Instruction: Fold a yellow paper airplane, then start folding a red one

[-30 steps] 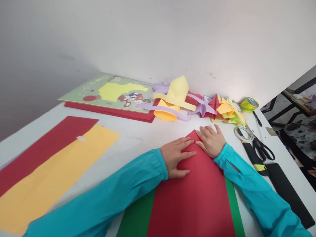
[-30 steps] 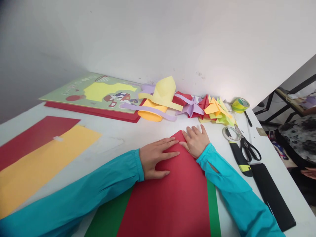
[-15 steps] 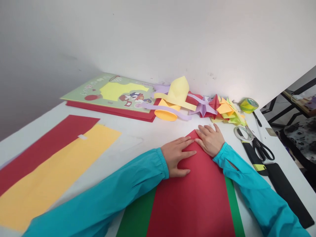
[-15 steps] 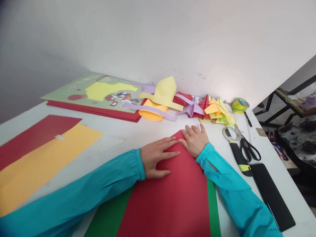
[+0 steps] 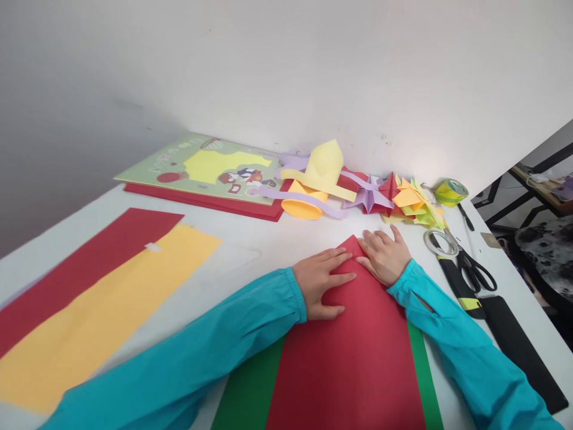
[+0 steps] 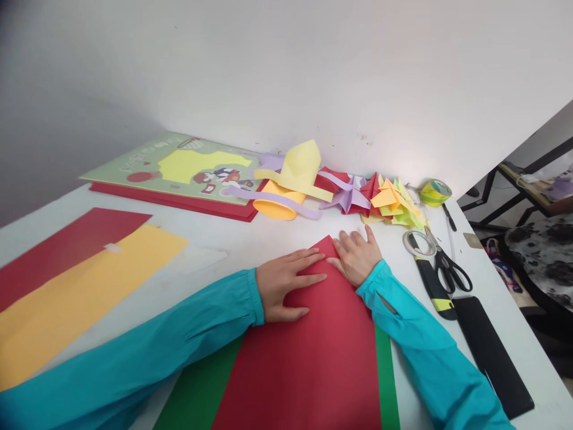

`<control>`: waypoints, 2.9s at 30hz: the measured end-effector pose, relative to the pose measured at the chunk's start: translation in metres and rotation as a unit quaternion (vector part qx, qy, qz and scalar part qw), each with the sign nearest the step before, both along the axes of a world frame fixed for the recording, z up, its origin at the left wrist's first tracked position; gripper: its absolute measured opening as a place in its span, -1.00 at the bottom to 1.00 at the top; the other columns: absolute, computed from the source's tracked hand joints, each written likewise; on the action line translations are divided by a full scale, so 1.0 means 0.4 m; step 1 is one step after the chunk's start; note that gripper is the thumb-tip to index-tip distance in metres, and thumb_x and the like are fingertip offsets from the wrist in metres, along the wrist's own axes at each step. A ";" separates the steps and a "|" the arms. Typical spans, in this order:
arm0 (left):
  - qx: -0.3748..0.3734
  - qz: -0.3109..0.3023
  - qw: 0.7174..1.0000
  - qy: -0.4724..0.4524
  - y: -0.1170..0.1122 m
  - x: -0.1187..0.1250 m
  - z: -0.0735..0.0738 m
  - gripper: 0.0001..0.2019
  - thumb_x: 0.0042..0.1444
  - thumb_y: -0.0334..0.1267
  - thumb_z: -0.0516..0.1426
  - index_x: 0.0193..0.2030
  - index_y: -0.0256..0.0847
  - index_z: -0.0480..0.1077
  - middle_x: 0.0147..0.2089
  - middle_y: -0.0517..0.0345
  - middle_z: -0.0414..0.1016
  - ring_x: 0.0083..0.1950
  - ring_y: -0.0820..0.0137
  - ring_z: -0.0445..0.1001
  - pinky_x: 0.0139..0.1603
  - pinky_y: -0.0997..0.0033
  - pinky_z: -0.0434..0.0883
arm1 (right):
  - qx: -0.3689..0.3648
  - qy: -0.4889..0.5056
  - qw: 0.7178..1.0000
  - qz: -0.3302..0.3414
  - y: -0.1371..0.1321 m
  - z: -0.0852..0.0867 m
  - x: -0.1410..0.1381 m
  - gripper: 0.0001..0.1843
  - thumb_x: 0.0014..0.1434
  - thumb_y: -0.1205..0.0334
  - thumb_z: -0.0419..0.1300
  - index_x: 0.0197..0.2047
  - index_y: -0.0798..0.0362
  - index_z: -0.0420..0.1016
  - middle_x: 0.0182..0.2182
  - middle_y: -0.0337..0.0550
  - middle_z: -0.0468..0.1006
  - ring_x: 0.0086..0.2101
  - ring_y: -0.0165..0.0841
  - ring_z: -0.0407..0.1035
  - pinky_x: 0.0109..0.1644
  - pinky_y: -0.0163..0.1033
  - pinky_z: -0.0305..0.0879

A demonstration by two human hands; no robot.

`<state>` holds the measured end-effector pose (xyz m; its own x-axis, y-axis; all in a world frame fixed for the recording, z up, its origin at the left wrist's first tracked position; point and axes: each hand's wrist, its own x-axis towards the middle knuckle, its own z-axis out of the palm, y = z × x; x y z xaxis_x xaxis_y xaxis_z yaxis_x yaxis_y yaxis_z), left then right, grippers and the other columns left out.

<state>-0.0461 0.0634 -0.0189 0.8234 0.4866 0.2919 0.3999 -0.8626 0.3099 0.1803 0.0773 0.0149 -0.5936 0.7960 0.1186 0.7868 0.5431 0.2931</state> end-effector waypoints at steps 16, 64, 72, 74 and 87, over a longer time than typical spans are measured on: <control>-0.004 -0.004 1.000 0.003 0.004 -0.002 -0.002 -0.37 -0.01 0.02 0.19 0.20 -0.20 0.32 0.35 -0.27 0.11 0.38 -0.05 0.05 0.31 -0.08 0.12 | 0.023 0.010 0.999 0.030 -0.056 -0.017 0.069 -0.54 0.34 0.02 -0.05 0.13 0.10 0.42 0.11 0.03 0.44 0.02 -0.10 0.30 0.25 0.22 -0.09; 0.002 -0.006 1.000 -0.008 0.004 -0.003 -0.005 -0.38 -0.01 0.03 0.20 0.19 -0.21 0.33 0.35 -0.25 0.11 0.38 -0.06 0.05 0.31 -0.08 0.12 | 0.046 0.327 0.937 0.117 -0.118 -0.004 0.116 -0.66 0.25 0.40 0.02 0.06 0.12 0.43 -0.07 0.06 0.53 -0.04 -0.19 0.39 0.02 -0.01 0.32; 0.007 -0.015 1.000 -0.015 0.004 -0.004 -0.006 -0.37 -0.01 0.01 0.20 0.20 -0.21 0.31 0.35 -0.27 0.11 0.37 -0.09 0.05 0.30 -0.11 0.12 | -0.032 0.250 0.953 0.170 -0.061 -0.036 0.017 -0.63 0.21 0.43 -0.02 0.00 0.09 0.49 -0.23 0.01 0.45 -0.21 -0.24 0.30 -0.16 -0.10 0.33; 0.006 -0.015 1.000 -0.014 0.004 -0.004 -0.006 -0.36 -0.01 0.00 0.21 0.21 -0.21 0.30 0.35 -0.26 0.10 0.38 -0.08 0.04 0.31 -0.11 0.12 | -0.039 0.250 0.953 0.167 -0.063 -0.040 0.022 -0.62 0.19 0.42 0.00 0.00 0.05 0.49 -0.20 0.00 0.42 -0.19 -0.23 0.27 -0.15 -0.08 0.31; -0.021 -0.051 0.997 -0.050 0.020 -0.027 -0.010 -0.56 0.26 -0.12 -0.04 0.19 -0.26 0.31 0.37 -0.21 0.10 0.43 0.11 -0.04 0.35 -0.03 0.09 | -0.067 0.259 0.950 0.163 -0.066 -0.039 0.023 -0.64 0.18 0.38 0.03 -0.02 0.03 0.52 -0.15 0.00 0.38 -0.16 -0.20 0.21 -0.12 -0.05 0.24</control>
<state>-0.0568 0.0716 -0.0229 0.8371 0.4150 0.3564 0.2758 -0.8828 0.3802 0.1895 0.0510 -0.0007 -0.7010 0.6086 0.3717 0.5905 0.7876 -0.1760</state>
